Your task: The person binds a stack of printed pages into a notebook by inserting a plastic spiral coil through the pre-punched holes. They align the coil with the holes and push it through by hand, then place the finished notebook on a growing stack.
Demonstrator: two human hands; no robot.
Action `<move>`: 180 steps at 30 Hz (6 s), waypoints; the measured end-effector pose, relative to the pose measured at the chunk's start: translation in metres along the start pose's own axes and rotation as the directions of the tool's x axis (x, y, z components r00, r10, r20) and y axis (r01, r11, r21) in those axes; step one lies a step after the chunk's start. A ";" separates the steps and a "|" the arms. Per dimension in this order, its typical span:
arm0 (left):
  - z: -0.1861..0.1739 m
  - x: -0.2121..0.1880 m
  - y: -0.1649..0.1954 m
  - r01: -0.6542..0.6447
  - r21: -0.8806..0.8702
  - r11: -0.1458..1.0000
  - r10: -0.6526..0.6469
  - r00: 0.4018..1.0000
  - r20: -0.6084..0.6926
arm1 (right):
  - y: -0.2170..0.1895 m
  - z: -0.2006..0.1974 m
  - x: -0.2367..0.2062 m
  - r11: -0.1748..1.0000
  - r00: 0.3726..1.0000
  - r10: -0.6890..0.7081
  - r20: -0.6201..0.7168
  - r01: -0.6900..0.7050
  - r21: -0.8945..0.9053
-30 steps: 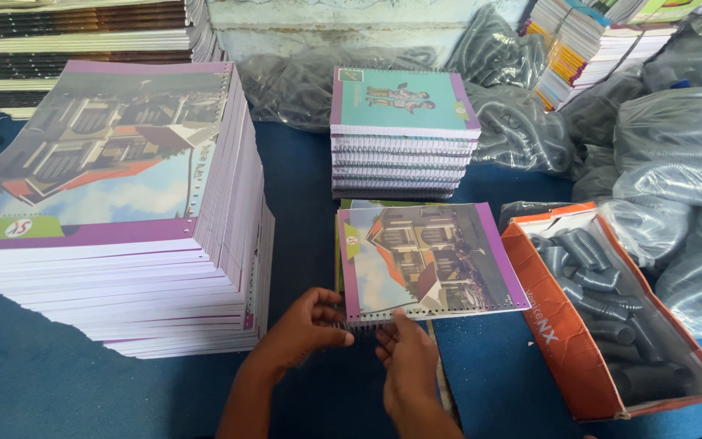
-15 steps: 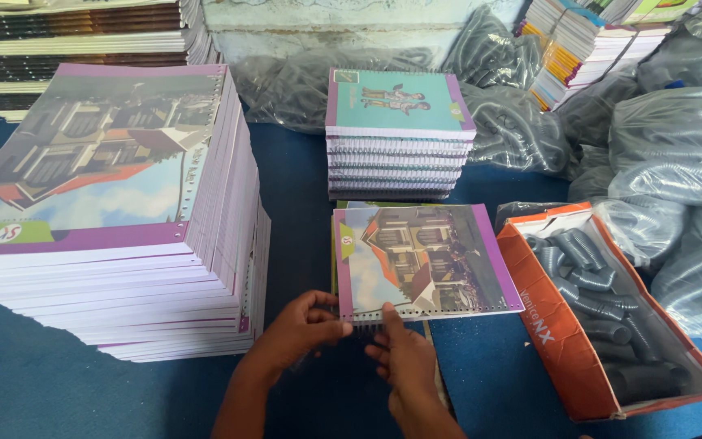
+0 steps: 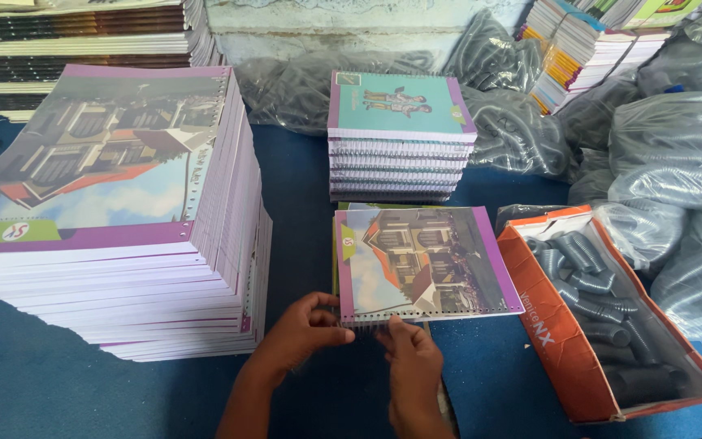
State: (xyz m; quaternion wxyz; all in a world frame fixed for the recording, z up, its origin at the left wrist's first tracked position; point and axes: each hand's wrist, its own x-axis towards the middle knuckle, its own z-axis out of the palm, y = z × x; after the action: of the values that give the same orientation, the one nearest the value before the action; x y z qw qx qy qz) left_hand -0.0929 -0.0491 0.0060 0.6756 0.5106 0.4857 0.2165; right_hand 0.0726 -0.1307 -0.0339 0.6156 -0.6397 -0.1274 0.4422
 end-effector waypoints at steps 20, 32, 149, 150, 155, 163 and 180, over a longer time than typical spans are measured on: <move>-0.001 -0.002 -0.002 -0.026 -0.052 0.998 0.026 1.000 0.000 | -0.020 0.008 0.005 0.961 0.964 0.264 0.017 -0.262 -0.092; -0.003 0.001 -0.006 -0.029 -0.066 0.997 0.029 1.000 0.006 | -0.003 -0.010 -0.002 0.988 0.991 0.134 0.019 -0.135 0.080; 0.084 0.015 -0.063 -0.247 -0.744 0.621 -0.243 0.842 -0.482 | 0.003 -0.003 0.008 0.869 0.935 0.111 0.338 -0.256 0.423; 0.084 0.017 -0.060 -0.225 -0.738 0.637 -0.252 0.843 -0.475 | 0.004 -0.001 0.008 0.856 0.939 0.093 0.332 -0.246 0.455; 0.085 0.020 -0.066 -0.332 -0.844 0.422 -0.158 0.889 -0.429 | 0.007 0.003 0.006 0.888 0.965 0.170 0.198 -0.237 0.395; 0.088 0.014 -0.065 -0.347 -0.739 0.578 -0.205 0.815 -0.543 | 0.006 0.006 0.006 0.919 0.959 0.247 0.141 -0.278 0.281; 0.089 0.015 -0.050 -0.334 -0.844 0.421 -0.098 0.908 -0.408 | 0.011 -0.013 0.009 0.952 0.990 0.081 0.113 -0.111 0.287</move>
State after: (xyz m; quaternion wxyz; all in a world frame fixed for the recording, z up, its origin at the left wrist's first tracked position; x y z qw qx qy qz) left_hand -0.0183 -0.0996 -0.0448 0.7112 0.0486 0.3819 0.5882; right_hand 0.0829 -0.1356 -0.0490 0.6739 -0.5243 -0.0600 0.5171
